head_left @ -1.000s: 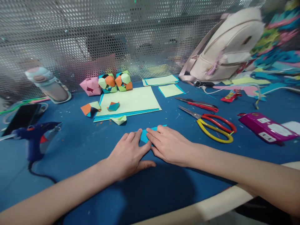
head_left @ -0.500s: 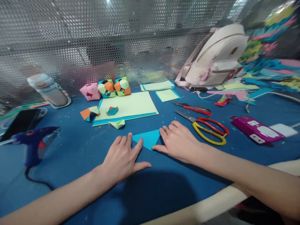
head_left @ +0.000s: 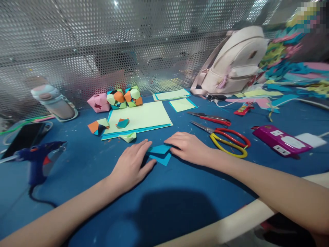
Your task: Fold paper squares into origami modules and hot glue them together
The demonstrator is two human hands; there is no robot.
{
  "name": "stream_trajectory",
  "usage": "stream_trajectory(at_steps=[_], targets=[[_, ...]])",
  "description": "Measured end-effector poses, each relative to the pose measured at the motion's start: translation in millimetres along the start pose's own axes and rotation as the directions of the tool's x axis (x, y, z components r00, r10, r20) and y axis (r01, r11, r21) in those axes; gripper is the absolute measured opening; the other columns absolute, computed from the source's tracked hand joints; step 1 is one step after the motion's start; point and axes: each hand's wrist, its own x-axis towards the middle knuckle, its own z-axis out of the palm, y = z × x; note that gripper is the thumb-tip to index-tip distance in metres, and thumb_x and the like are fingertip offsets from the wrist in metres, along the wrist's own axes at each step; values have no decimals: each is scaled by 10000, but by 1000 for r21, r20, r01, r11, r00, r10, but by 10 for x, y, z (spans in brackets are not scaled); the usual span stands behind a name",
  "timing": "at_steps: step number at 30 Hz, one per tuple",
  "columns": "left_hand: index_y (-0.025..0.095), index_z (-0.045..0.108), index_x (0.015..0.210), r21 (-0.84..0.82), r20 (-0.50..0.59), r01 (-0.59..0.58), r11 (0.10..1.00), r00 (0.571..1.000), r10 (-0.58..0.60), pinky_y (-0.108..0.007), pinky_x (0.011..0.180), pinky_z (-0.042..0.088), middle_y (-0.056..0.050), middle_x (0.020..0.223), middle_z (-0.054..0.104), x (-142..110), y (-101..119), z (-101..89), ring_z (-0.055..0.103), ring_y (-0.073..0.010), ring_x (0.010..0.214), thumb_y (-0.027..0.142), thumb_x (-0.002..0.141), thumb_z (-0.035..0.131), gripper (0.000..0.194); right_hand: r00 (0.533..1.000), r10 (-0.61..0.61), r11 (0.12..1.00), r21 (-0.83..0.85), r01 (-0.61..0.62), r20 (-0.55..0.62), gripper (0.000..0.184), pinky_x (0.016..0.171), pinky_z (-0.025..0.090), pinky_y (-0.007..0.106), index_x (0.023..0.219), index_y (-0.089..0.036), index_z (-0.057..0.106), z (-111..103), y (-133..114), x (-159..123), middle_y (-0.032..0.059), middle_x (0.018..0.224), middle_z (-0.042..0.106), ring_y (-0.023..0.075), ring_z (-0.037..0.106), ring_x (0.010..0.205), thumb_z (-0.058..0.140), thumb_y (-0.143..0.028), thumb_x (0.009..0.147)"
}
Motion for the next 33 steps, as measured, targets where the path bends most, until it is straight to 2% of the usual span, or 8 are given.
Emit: stream_trajectory(at_steps=[6,11,14,16,19,23,26,33], targets=[[145,530,1155,-176,-73,69,982,994,-83,-384,873,497,-121,1099,663,33,-23,-9,622,-233,1009,336,880,476,340,993,97,977,199,-82,-69,231,792,478,306,953,-168,694,-40,-64,31,44,931,715,180,637,864,475,-221,905],[174,579,973,-316,0,145,937,988,-153,-256,650,485,-23,804,656,63,124,-120,600,-144,691,291,832,533,189,983,154,909,404,-101,-100,204,776,483,270,898,-162,685,-78,-176,40,41,912,709,150,640,825,494,-233,887],[179,556,756,-412,39,221,884,974,-225,-216,570,411,31,651,560,79,186,-159,494,-100,571,265,835,505,128,972,210,853,506,-129,-106,210,847,475,290,1001,-153,640,-63,-253,33,62,1013,672,160,618,926,547,-260,846],[181,516,688,-483,50,322,815,939,-341,-211,543,373,49,601,496,89,196,-163,441,-93,546,288,825,514,174,951,297,810,550,-203,-87,426,893,464,329,1160,-147,547,-44,-297,31,96,1161,601,188,576,1031,637,-283,765],[186,477,675,-620,88,467,631,840,-535,-210,505,337,62,570,426,94,187,-141,396,-92,529,353,790,552,216,887,460,676,658,-331,-27,740,806,504,334,1322,-143,362,-14,-319,45,151,1304,464,200,556,1022,692,-294,678],[180,506,760,-817,229,472,331,793,-565,-223,540,383,45,638,498,84,190,-93,454,-103,572,407,776,567,235,857,513,438,842,-314,52,730,598,479,245,1342,-124,303,3,-269,75,88,1021,559,113,539,715,620,-211,690],[179,514,787,-850,266,465,248,784,-561,-220,552,387,48,652,497,90,187,-89,461,-99,586,406,760,599,244,883,454,451,825,-342,117,635,532,403,217,1305,-128,376,-9,-225,75,-40,698,479,86,448,579,577,-174,704],[171,558,787,-779,272,526,341,773,-573,-239,560,402,46,569,529,146,124,-135,511,-121,551,399,732,614,241,920,339,540,761,-361,196,633,503,340,207,1345,-142,352,14,-146,55,-57,671,450,79,393,547,529,-178,739]])
